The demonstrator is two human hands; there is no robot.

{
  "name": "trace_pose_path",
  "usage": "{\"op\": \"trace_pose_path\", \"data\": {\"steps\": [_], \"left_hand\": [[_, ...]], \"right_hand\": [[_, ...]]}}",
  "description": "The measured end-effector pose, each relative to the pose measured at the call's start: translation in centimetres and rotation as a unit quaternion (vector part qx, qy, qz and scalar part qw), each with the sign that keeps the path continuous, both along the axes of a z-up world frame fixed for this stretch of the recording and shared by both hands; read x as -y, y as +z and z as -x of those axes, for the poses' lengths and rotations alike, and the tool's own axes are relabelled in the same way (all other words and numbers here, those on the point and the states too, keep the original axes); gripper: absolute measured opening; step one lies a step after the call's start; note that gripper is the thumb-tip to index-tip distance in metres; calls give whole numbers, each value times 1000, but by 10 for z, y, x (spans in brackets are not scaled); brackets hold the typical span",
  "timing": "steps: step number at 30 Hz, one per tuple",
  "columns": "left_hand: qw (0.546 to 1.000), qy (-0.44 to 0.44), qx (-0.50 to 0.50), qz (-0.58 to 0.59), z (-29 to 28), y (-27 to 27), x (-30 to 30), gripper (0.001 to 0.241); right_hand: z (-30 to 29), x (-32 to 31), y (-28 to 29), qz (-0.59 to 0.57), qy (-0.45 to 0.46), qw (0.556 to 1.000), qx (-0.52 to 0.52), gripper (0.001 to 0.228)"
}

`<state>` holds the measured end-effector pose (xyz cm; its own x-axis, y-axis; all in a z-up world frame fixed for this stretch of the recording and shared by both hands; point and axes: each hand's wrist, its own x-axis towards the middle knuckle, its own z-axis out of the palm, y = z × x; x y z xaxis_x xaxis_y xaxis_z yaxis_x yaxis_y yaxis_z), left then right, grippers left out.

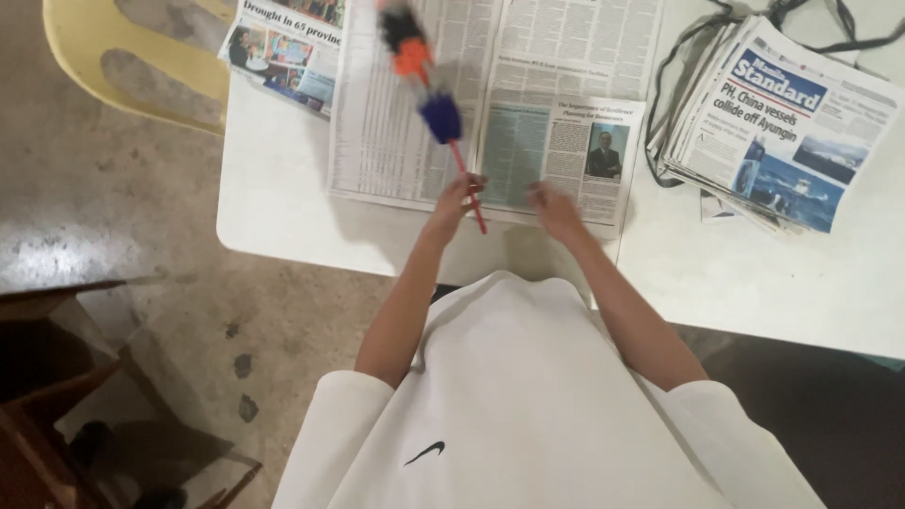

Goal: Using a duster to clean and sort stacks of newspapers on a table.

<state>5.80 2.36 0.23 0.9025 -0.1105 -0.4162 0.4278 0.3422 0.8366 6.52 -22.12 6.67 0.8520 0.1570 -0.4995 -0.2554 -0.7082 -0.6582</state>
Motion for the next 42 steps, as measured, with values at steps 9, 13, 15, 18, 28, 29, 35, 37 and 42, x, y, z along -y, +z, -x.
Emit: {"op": "trace_pose_path", "data": {"steps": [9,13,15,18,28,29,35,37,42], "left_hand": [[837,-199,206,-466,-12,-35,48,49],[679,-354,215,-606,2,-25,9,60],[639,-386,203,-634,7,-6,9,69],[630,-377,199,-649,1,-23,12,73],[641,-363,171,-654,-9,-24,14,55],[664,-351,162,-640,-8,-13,15,54],[688,-314,143,-639,-3,1,34,54],[694,-304,139,-638,6,6,46,55],[751,-273,209,-563,20,-1,87,54]], "right_hand": [[14,-32,-65,-180,-170,960,-129,32],[10,41,-43,-112,-262,959,-7,34],[-19,111,-130,36,-321,946,41,26],[-17,141,-112,25,-421,904,64,21],[108,148,-120,267,60,949,158,23],[118,160,-121,295,22,939,176,23],[146,184,-101,210,-162,945,190,22],[155,181,-93,141,-192,950,203,18],[153,200,-126,100,-237,966,8,27]]}}
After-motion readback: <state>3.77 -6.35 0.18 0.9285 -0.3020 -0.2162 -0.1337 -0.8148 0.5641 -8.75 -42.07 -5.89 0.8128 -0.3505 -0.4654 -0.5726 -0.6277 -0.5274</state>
